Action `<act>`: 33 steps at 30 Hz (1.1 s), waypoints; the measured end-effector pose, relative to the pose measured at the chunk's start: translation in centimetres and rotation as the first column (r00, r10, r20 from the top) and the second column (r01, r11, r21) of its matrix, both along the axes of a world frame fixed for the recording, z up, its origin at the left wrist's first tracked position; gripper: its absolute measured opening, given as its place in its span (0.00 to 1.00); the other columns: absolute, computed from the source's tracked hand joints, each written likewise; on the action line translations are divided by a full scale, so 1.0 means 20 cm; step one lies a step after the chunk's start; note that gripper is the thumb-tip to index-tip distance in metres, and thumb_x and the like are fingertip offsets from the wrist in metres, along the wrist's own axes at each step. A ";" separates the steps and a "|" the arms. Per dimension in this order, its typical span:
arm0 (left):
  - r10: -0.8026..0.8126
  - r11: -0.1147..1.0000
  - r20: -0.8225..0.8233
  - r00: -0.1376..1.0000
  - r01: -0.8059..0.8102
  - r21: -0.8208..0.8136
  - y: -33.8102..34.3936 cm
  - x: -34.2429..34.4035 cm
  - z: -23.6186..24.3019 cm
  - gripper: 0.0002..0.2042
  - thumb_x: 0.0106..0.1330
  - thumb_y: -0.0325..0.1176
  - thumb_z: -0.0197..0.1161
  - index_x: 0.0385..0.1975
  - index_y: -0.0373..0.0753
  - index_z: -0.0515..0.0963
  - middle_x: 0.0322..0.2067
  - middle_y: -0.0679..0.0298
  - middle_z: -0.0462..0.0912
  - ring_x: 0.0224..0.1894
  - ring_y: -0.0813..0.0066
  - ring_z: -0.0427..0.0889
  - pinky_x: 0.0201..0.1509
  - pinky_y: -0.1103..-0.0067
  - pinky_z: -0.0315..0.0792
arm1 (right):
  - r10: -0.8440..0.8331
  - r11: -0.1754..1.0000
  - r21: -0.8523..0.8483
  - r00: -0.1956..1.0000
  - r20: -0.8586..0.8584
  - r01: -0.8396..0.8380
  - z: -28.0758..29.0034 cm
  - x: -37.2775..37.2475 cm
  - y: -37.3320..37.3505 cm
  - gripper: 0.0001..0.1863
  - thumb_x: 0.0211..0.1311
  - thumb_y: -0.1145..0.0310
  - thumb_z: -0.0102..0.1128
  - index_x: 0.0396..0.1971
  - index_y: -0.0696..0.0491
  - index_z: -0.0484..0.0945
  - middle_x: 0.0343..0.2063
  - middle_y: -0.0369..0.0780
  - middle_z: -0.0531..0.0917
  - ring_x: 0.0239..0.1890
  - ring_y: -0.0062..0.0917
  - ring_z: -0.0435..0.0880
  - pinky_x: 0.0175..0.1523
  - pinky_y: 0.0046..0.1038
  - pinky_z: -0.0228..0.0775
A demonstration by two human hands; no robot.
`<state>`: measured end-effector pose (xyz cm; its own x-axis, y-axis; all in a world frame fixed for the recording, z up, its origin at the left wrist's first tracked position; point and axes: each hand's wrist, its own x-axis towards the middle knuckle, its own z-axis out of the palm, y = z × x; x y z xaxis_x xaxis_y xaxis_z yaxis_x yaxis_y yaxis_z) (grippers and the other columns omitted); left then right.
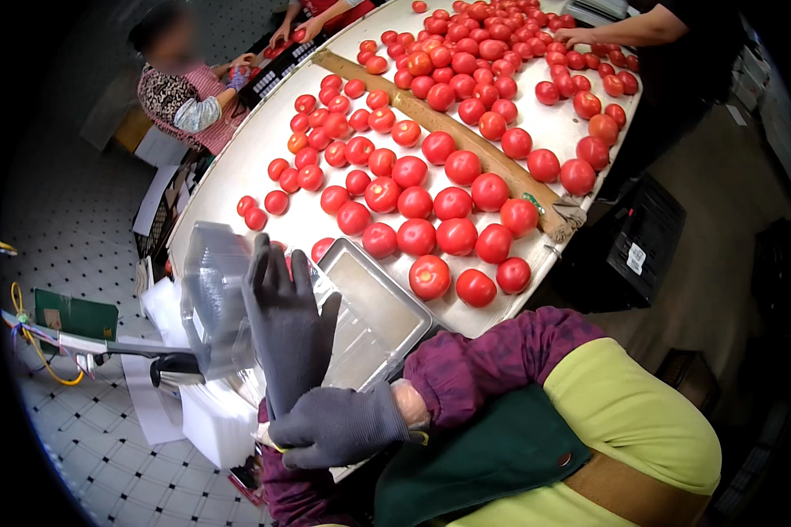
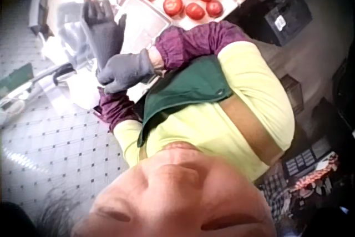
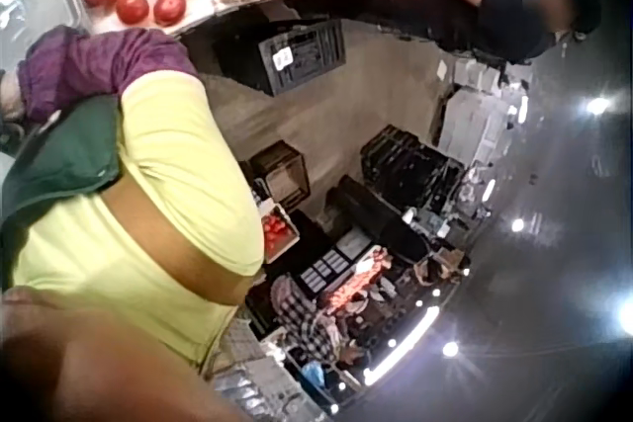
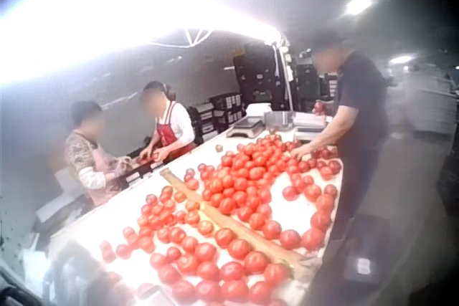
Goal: The person picks red tomatoes from a large pile on a table and places them into clear plastic containers. They weigh the filled containers on a digital scale, then move them into a black crate. The person repeats this process, handling tomatoes one by one or in small groups.
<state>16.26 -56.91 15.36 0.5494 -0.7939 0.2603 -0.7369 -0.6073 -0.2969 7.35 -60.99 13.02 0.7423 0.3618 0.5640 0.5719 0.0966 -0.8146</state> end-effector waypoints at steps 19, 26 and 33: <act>-0.234 0.007 -0.859 0.456 -0.882 -0.471 0.17 -0.15 -0.24 0.13 0.63 0.27 0.53 0.46 0.31 0.74 0.27 0.63 0.79 0.21 0.84 0.70 0.24 0.88 0.63 | -0.707 0.326 -0.803 0.692 0.143 0.499 -0.73 0.66 -1.10 0.16 0.53 0.56 0.61 0.35 0.52 0.75 0.34 0.46 0.79 0.36 0.41 0.80 0.38 0.41 0.72; -0.119 0.025 -0.887 0.447 -0.892 -0.452 0.19 -0.20 -0.33 0.13 0.65 0.29 0.54 0.47 0.30 0.74 0.32 0.59 0.81 0.28 0.78 0.77 0.31 0.84 0.69 | -0.776 0.272 -0.864 0.628 0.064 0.423 -1.02 0.85 -1.08 0.28 0.42 0.57 0.71 0.42 0.54 0.71 0.46 0.54 0.73 0.42 0.47 0.78 0.46 0.44 0.72; 0.193 0.109 -0.780 0.596 -0.803 -0.586 0.82 -0.12 -0.36 0.12 0.64 0.29 0.58 0.44 0.31 0.76 0.32 0.62 0.82 0.31 0.79 0.79 0.36 0.84 0.72 | -0.658 0.742 -0.279 0.583 -0.476 0.609 -1.22 0.87 -1.42 0.27 0.48 0.62 0.70 0.47 0.56 0.72 0.46 0.43 0.75 0.49 0.31 0.73 0.56 0.32 0.66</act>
